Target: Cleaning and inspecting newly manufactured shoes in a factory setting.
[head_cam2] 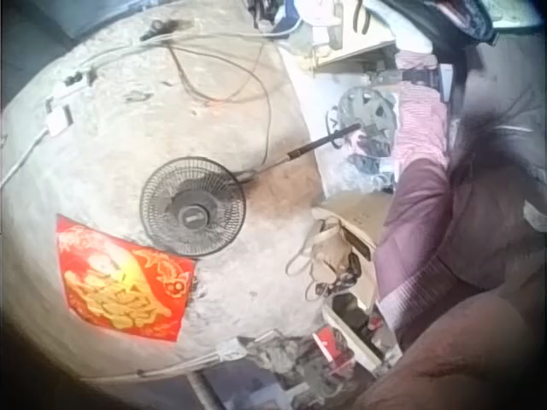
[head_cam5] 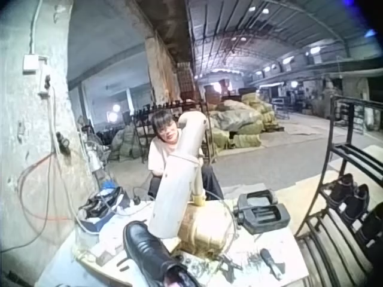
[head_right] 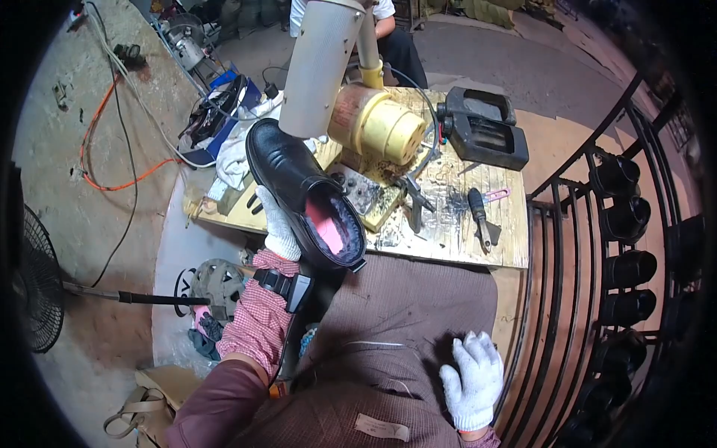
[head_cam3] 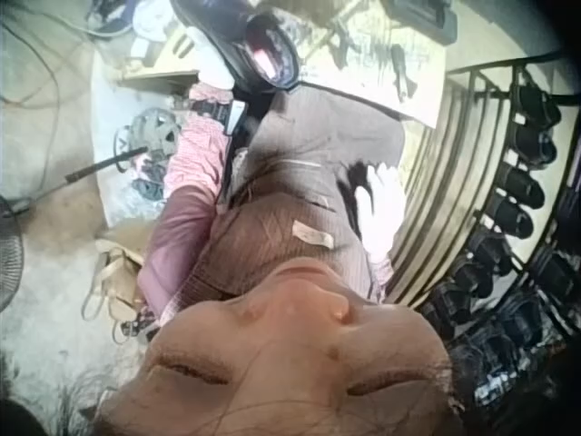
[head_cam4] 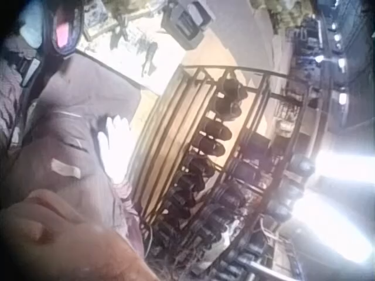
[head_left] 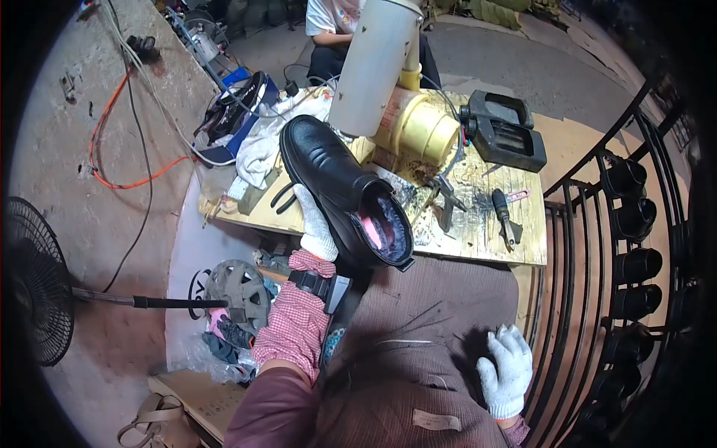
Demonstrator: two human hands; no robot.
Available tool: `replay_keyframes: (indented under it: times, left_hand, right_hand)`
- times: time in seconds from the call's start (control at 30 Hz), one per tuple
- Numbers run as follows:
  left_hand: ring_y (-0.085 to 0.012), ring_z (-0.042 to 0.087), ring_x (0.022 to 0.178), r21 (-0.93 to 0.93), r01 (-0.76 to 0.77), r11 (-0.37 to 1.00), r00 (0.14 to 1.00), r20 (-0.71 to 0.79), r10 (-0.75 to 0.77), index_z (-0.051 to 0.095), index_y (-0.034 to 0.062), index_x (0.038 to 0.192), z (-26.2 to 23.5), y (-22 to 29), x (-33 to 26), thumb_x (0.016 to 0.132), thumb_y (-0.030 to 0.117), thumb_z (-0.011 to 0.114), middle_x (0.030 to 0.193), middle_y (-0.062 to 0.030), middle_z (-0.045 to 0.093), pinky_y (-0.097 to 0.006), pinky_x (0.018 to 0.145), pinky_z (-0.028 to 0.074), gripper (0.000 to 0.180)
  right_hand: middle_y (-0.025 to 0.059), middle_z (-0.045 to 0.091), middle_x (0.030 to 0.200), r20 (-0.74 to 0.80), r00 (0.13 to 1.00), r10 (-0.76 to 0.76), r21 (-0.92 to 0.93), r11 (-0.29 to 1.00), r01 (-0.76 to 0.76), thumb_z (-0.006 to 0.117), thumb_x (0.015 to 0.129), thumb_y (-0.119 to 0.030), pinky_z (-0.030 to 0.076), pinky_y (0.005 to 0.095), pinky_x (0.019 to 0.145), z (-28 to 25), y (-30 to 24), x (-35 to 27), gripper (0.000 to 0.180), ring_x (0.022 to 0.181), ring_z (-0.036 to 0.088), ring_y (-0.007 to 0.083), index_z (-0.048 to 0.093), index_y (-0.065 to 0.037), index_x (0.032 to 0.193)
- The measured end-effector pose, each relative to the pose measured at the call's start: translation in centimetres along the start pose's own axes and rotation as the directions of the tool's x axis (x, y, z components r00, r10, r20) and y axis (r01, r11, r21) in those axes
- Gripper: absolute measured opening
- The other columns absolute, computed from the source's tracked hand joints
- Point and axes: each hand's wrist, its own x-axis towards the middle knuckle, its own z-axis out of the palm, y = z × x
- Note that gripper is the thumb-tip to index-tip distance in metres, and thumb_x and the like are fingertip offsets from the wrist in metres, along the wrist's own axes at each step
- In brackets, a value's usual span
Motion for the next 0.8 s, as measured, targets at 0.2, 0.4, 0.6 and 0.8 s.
replay_keyframes:
  times: [0.2, 0.4, 0.6, 0.8]
  left_hand:
    - [-0.0225, 0.065, 0.105, -0.028, 0.05, 0.998, 0.999, -0.005, -0.05, 0.054, 0.019, 0.146, 0.1, 0.6, 1.3, 0.091, 0.085, 0.046, 0.129, -0.0054, 0.066, -0.04, 0.089, 0.058, 0.087]
    - [-0.0257, 0.069, 0.106, -0.307, 0.184, 0.934, 0.98, 0.136, -0.149, 0.057, 0.0072, 0.139, -0.7, -1.8, 1.1, 0.098, 0.066, 0.054, 0.125, -0.0134, 0.065, -0.043, 0.085, 0.061, 0.071]
    - [-0.0263, 0.069, 0.107, -0.283, 0.204, 0.937, 0.975, 0.144, -0.169, 0.054, 0.0039, 0.14, 1.3, -2.1, 1.6, 0.102, 0.059, 0.051, 0.124, -0.0148, 0.064, -0.044, 0.09, 0.06, 0.067]
    - [-0.0269, 0.068, 0.108, -0.266, 0.231, 0.936, 0.967, 0.165, -0.192, 0.05, 0.0, 0.142, 1.9, -0.5, 0.0, 0.106, 0.051, 0.047, 0.123, -0.0164, 0.063, -0.045, 0.095, 0.059, 0.063]
  right_hand:
    - [0.017, 0.065, 0.128, 0.059, 0.998, -0.033, -0.01, 0.999, 0.034, 0.073, 0.087, -0.03, 0.044, 0.0527, 0.105, 0.1, 0.3, 1.4, 0.044, 0.125, 0.057, 0.0436, 0.069, -0.006, 0.123]
    - [0.0161, 0.065, 0.13, 0.079, 0.995, -0.057, -0.02, 0.998, 0.059, 0.073, 0.086, -0.031, 0.044, 0.053, 0.105, 0.5, 0.8, 2.8, 0.044, 0.125, 0.056, 0.043, 0.069, -0.007, 0.123]
    - [0.0151, 0.065, 0.129, 0.102, 0.993, -0.062, -0.018, 0.998, 0.064, 0.073, 0.086, -0.033, 0.045, 0.0524, 0.103, 1.2, 0.9, 2.6, 0.045, 0.125, 0.057, 0.0416, 0.07, -0.008, 0.122]
    - [0.0148, 0.065, 0.127, 0.101, 0.992, -0.07, 0.0, 0.998, 0.07, 0.074, 0.084, -0.033, 0.045, 0.052, 0.101, 1.7, 1.0, 2.2, 0.045, 0.123, 0.058, 0.0416, 0.07, -0.008, 0.121]
